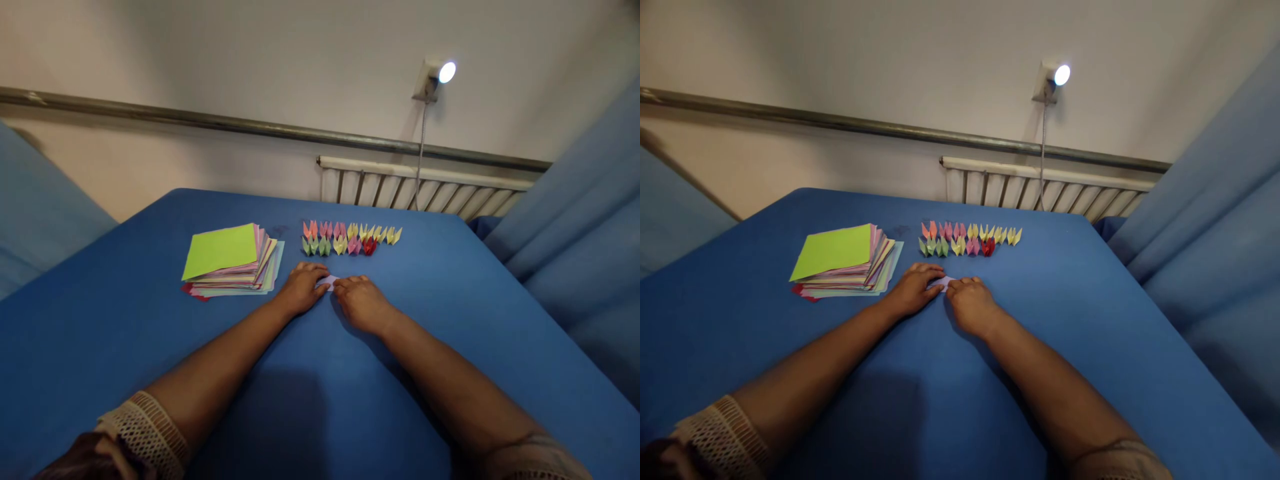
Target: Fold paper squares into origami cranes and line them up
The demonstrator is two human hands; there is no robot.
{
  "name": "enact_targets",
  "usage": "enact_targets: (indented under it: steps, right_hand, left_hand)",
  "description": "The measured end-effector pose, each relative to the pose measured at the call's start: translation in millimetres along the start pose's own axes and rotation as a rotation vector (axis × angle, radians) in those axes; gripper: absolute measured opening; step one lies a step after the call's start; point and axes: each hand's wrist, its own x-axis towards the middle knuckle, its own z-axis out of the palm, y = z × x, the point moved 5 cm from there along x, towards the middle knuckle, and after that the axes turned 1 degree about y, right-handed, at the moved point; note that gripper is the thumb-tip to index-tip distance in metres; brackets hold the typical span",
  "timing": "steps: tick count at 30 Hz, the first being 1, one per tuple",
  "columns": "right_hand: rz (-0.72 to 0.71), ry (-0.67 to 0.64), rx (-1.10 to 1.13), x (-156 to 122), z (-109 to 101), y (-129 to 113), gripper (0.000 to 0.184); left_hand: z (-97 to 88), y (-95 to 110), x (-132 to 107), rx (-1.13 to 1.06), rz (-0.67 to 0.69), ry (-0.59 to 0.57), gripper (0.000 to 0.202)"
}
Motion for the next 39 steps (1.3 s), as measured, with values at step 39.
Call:
enact_targets:
  steps: [39]
  right_hand:
    - [0.086,0.075,0.198,6,5,20,0.024]
  left_hand:
    - [-7.0,12,-3,0.056,0.271,-0.127,0.021]
